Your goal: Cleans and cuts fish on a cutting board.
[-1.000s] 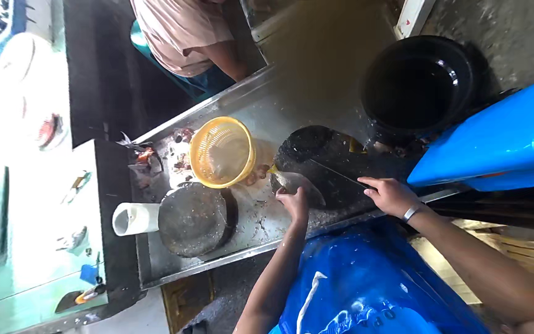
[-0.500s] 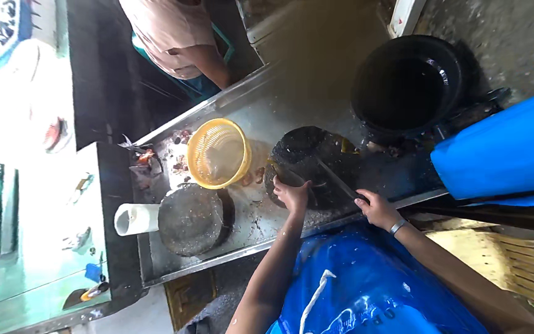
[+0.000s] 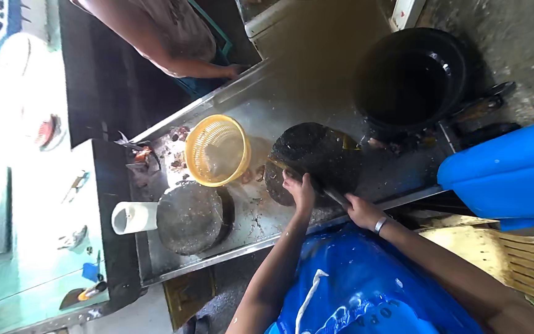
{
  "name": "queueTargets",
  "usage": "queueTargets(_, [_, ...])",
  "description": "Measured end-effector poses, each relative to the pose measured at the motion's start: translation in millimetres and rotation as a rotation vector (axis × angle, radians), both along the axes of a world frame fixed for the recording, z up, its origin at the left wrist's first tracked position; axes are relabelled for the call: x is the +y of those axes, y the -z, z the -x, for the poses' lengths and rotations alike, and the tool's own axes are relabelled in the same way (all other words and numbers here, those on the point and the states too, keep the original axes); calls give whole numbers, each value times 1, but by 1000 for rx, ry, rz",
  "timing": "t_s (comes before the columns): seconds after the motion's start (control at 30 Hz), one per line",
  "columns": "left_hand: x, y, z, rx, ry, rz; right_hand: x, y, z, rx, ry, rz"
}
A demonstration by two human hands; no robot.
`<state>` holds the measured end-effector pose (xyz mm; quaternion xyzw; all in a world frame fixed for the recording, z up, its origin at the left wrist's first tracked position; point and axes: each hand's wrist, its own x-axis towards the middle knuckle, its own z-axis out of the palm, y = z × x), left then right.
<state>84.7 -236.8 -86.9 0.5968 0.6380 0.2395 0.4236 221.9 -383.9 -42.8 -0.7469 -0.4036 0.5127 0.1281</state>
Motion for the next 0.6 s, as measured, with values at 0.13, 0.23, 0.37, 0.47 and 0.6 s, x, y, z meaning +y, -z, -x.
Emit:
queueTargets(0.13, [2,9,2,158,52,89,-2,-9,-5,-1,126,-109])
queueTargets(0.23, [5,17,9,131,105,115,19,-25,-14,-17,214,-197])
queueTargets(0.37, [6,24,19,59,140,126,55,-38,-8,-20,206,-204])
queueTargets(0.47, [5,23,19,20,145,125,60,-31,-2,-15,50,-44])
queueTargets(0.6, [7,17,19,26,160,138,33,-27,-15,-34,-111,93])
